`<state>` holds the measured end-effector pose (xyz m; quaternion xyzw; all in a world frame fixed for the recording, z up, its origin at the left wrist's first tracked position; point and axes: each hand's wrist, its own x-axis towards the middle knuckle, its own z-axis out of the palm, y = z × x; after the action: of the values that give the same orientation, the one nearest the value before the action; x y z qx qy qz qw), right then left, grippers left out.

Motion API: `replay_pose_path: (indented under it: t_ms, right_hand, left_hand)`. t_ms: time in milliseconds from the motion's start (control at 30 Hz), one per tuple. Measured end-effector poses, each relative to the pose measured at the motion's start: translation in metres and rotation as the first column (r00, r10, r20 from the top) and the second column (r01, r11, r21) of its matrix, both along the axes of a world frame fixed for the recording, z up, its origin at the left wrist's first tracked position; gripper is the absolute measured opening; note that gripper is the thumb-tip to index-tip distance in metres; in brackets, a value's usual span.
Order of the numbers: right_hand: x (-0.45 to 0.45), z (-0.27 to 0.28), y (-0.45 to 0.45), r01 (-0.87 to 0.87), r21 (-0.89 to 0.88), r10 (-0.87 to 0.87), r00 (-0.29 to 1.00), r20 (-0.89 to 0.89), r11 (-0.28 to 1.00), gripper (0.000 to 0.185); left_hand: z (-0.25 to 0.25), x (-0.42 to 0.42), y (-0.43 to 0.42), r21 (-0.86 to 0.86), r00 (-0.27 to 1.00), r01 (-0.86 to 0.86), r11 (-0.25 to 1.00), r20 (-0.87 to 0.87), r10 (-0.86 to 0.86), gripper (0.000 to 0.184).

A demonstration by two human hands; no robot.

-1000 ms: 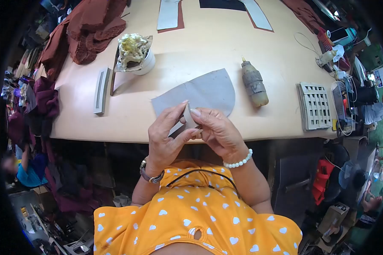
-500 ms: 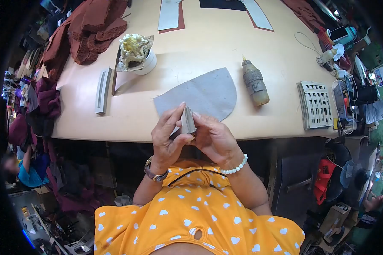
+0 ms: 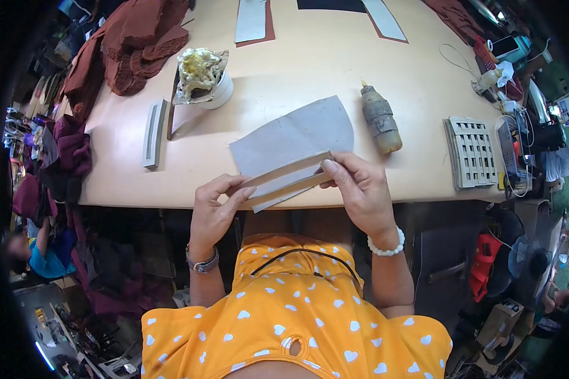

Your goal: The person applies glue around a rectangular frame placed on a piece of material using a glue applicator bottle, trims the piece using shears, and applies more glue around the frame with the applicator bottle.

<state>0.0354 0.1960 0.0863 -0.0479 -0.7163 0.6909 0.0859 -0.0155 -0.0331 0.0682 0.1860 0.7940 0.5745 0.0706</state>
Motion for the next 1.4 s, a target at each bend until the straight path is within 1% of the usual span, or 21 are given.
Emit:
replay_pose_path:
  t_ms: [100, 167, 200, 233, 300, 367, 400, 433, 500, 533, 567, 667, 733, 800, 900, 933, 1033, 1133, 1233, 1267, 1400]
  right_hand:
    - [-0.001, -0.008, 0.000, 0.123, 0.349, -0.089, 0.990, -0.113, 0.929, 0.018]
    - [-0.006, -0.013, -0.001, 0.263, 0.673, -0.047, 0.946, -0.322, 0.692, 0.018]
    - [-0.006, -0.015, -0.003, 0.347, 0.777, 0.006, 0.912, -0.411, 0.525, 0.020]
    - [-0.004, -0.011, -0.005, 0.323, 0.770, 0.026, 0.915, -0.403, 0.550, 0.020]
    - [0.006, 0.005, -0.011, 0.274, 0.753, 0.071, 0.918, -0.390, 0.598, 0.022]
    - [0.012, 0.010, -0.011, 0.205, 0.740, 0.181, 0.896, -0.405, 0.640, 0.019]
    - [0.012, 0.009, -0.011, 0.204, 0.744, 0.212, 0.881, -0.423, 0.637, 0.019]
    - [0.011, 0.007, -0.010, 0.199, 0.747, 0.246, 0.864, -0.439, 0.634, 0.019]
    - [-0.013, -0.008, 0.012, 0.305, 0.710, 0.009, 0.916, -0.401, 0.635, 0.013]
    - [-0.017, -0.012, 0.011, 0.307, 0.686, 0.001, 0.912, -0.410, 0.660, 0.011]
    - [-0.022, -0.012, 0.009, 0.306, 0.662, 0.000, 0.908, -0.420, 0.684, 0.011]
    - [-0.030, -0.007, 0.014, 0.098, 0.545, -0.040, 0.992, -0.117, 0.833, 0.013]
    - [-0.041, -0.014, 0.021, 0.037, 0.503, -0.015, 0.999, -0.048, 0.864, 0.016]
    - [-0.057, -0.016, 0.033, -0.004, 0.486, -0.012, 0.999, 0.030, 0.874, 0.019]
    - [-0.075, -0.018, 0.042, 0.003, 0.637, 0.022, 0.999, -0.032, 0.771, 0.020]
    - [-0.079, -0.017, 0.042, -0.042, 0.646, 0.024, 0.999, 0.036, 0.762, 0.021]
    - [-0.079, -0.020, 0.041, 0.278, 0.893, -0.094, 0.960, -0.262, 0.353, 0.029]
    - [-0.065, -0.023, 0.055, 0.403, 0.900, -0.242, 0.902, -0.359, 0.165, 0.046]
    - [-0.038, -0.047, 0.064, 0.376, 0.917, -0.457, 0.845, -0.280, 0.134, 0.058]
    - [-0.032, -0.049, 0.061, 0.366, 0.897, -0.489, 0.847, -0.211, 0.247, 0.063]
    - [-0.032, -0.062, 0.073, 0.557, 0.634, -0.502, 0.815, -0.291, 0.537, 0.058]
  left_hand:
    - [-0.003, 0.010, 0.008, -0.031, 0.995, -0.083, 0.996, -0.054, 0.081, 0.013]
    - [0.002, 0.020, 0.022, -0.066, 0.982, -0.074, 0.995, -0.181, 0.060, 0.011]
    - [0.004, 0.025, 0.028, -0.109, 0.985, -0.038, 0.993, -0.172, 0.019, 0.010]
    - [0.011, 0.031, 0.032, -0.115, 0.987, -0.016, 0.993, -0.158, -0.002, 0.009]
    - [-0.007, 0.022, 0.026, -0.105, 0.944, -0.162, 0.981, -0.306, 0.123, 0.008]
    - [-0.009, 0.009, 0.013, -0.045, 0.973, -0.230, 0.972, 0.015, 0.231, 0.008]
    - [-0.012, 0.005, 0.011, -0.060, 0.974, -0.217, 0.974, -0.086, 0.211, 0.009]
    - [-0.012, 0.007, 0.011, -0.012, 0.989, -0.149, 0.989, -0.025, 0.149, 0.009]
    - [-0.002, 0.014, 0.011, 0.088, 0.996, -0.025, 0.996, 0.083, 0.018, 0.009]
    - [0.011, 0.019, 0.012, 0.047, 0.993, 0.117, 0.992, 0.017, -0.118, 0.010]
    - [0.017, 0.022, 0.015, 0.138, 0.981, 0.146, 0.980, 0.106, -0.161, 0.011]
    - [-0.004, 0.008, 0.014, 0.105, 0.991, -0.007, 0.994, 0.135, -0.008, 0.015]
    - [-0.019, -0.001, 0.016, 0.031, 0.992, -0.053, 0.998, 0.116, 0.049, 0.025]
    - [-0.010, 0.001, 0.025, -0.027, 0.997, -0.075, 0.997, 0.003, 0.075, 0.035]
    - [-0.018, -0.003, 0.030, -0.201, 0.988, -0.050, 0.978, -0.151, 0.019, 0.048]
    - [-0.026, -0.005, 0.032, -0.273, 0.981, -0.033, 0.962, -0.195, -0.022, 0.052]
    - [-0.045, -0.007, 0.039, -0.329, 0.887, -0.164, 0.930, -0.462, -0.007, 0.051]
    - [-0.047, -0.005, 0.041, -0.328, 0.896, -0.190, 0.925, -0.444, 0.027, 0.055]
    - [-0.045, -0.002, 0.041, -0.299, 0.896, -0.231, 0.926, -0.436, 0.083, 0.061]
    - [-0.045, 0.000, 0.040, -0.302, 0.897, -0.236, 0.924, -0.434, 0.087, 0.063]
    - [-0.049, 0.004, 0.030, -0.282, 0.900, -0.243, 0.928, -0.423, 0.108, 0.067]
